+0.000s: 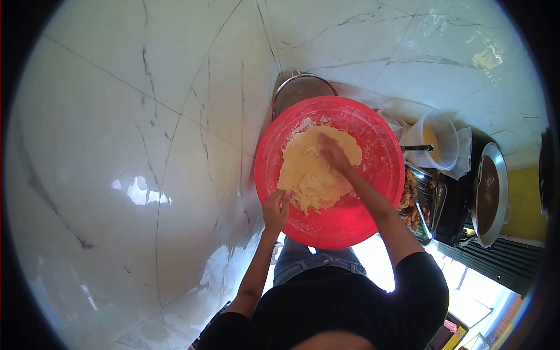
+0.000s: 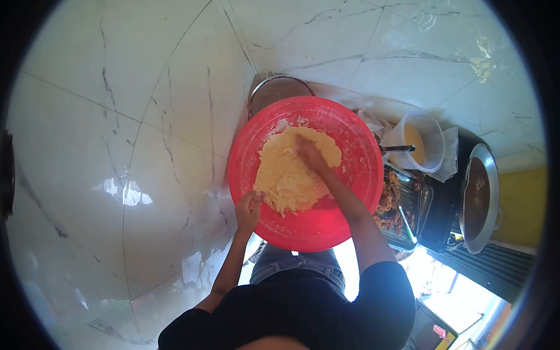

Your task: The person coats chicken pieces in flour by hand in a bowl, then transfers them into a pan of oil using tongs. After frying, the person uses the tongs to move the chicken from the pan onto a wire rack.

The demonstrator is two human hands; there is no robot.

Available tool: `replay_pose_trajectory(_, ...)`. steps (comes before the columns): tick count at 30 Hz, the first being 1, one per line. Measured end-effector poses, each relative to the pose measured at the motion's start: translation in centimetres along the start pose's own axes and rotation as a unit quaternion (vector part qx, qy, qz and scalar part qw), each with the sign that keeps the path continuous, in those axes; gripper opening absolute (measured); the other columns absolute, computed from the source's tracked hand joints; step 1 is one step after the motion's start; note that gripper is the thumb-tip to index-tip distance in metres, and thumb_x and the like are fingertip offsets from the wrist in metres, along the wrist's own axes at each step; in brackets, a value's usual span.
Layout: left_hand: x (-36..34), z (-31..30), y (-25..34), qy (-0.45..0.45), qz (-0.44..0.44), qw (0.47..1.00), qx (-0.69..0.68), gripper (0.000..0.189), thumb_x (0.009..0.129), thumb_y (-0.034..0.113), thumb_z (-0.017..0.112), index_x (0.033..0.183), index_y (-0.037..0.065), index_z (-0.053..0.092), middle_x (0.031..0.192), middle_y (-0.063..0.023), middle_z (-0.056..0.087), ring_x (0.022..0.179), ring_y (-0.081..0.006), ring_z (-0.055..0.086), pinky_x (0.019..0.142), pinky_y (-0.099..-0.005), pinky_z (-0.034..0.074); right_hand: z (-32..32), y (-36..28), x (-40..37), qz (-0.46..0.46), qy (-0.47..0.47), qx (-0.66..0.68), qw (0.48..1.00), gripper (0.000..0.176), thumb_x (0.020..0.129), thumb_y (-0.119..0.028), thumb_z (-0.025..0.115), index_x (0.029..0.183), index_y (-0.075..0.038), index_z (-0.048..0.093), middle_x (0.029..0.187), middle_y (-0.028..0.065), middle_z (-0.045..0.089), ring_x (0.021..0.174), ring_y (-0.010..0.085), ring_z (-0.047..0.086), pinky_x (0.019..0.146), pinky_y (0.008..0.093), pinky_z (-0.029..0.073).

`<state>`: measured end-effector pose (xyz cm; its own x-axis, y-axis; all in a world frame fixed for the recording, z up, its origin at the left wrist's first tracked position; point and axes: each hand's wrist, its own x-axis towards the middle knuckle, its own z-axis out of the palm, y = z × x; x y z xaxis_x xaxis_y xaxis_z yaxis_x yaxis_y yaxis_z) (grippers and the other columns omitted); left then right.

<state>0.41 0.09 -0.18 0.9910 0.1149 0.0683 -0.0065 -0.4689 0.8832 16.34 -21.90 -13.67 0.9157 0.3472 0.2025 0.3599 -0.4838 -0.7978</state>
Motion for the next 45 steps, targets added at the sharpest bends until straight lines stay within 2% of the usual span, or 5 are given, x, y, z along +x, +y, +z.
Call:
replay_pose_trajectory(8, -0.1, -0.1, 0.4, -0.002, 0.016, 1.000, 0.008, 0.030, 0.090, 0.023, 0.043, 0.081, 0.002, 0.062, 0.076, -0.0108, 0.062, 0.070, -0.0227, 0.061, 0.061, -0.0299, 0.046, -2.5, 2.9, -5.0, 0.090, 0.059, -0.185, 0.977, 0.046, 0.089, -0.025, 0.045, 0.126, 0.001, 0.038, 0.135, 0.0185, 0.032, 0.126, 0.0304, 0.029, 0.102, 0.0352, 0.025)
replay_pose_trajectory(17, 0.5, 0.0, 1.4, -0.041, -0.021, 0.998, 0.047, 0.029, 0.090, 0.027, 0.047, 0.087, 0.002, 0.062, 0.080, -0.0103, 0.062, 0.072, -0.0182, 0.060, 0.065, -0.0275, 0.046, 2.5, -0.7, -6.7, 0.140, 0.115, 0.038, 0.983, 0.043, 0.078, -0.009, 0.059, 0.118, 0.002, 0.048, 0.130, 0.0171, 0.039, 0.122, 0.0274, 0.037, 0.100, 0.0320, 0.031)
replay_pose_trajectory(26, 6.0, 6.1, -2.6, -0.037, -0.090, 0.993, -0.068, 0.030, 0.088, 0.031, 0.048, 0.095, 0.004, 0.059, 0.088, -0.0110, 0.060, 0.077, -0.0207, 0.058, 0.069, -0.0308, 0.045, 0.0, -4.0, -3.9, 0.309, 0.145, 0.097, 0.935, 0.027, 0.074, -0.006, 0.064, 0.100, 0.001, 0.061, 0.084, 0.0142, 0.065, 0.081, 0.0221, 0.063, 0.074, 0.0271, 0.048)
replay_pose_trajectory(32, 6.4, 7.3, -5.8, -0.060, -0.122, 0.990, -0.019, 0.029, 0.085, 0.029, 0.050, 0.096, 0.003, 0.057, 0.088, -0.0128, 0.061, 0.081, -0.0228, 0.060, 0.070, -0.0329, 0.046, 2.3, -3.9, -1.1, 0.056, 0.132, 0.015, 0.990, 0.044, 0.071, -0.013, 0.068, 0.110, 0.002, 0.055, 0.103, 0.0172, 0.059, 0.094, 0.0241, 0.059, 0.078, 0.0275, 0.048)
replay_pose_trajectory(45, 6.8, 8.9, -7.5, -0.117, -0.150, 0.965, 0.178, 0.043, 0.076, 0.028, 0.061, 0.110, 0.005, 0.048, 0.108, -0.0145, 0.047, 0.099, -0.0272, 0.051, 0.081, -0.0369, 0.044, 2.9, -2.2, -1.8, 0.097, 0.053, 0.025, 0.994, 0.043, 0.072, -0.002, 0.061, 0.114, 0.000, 0.051, 0.106, 0.0194, 0.057, 0.098, 0.0297, 0.056, 0.083, 0.0307, 0.047)
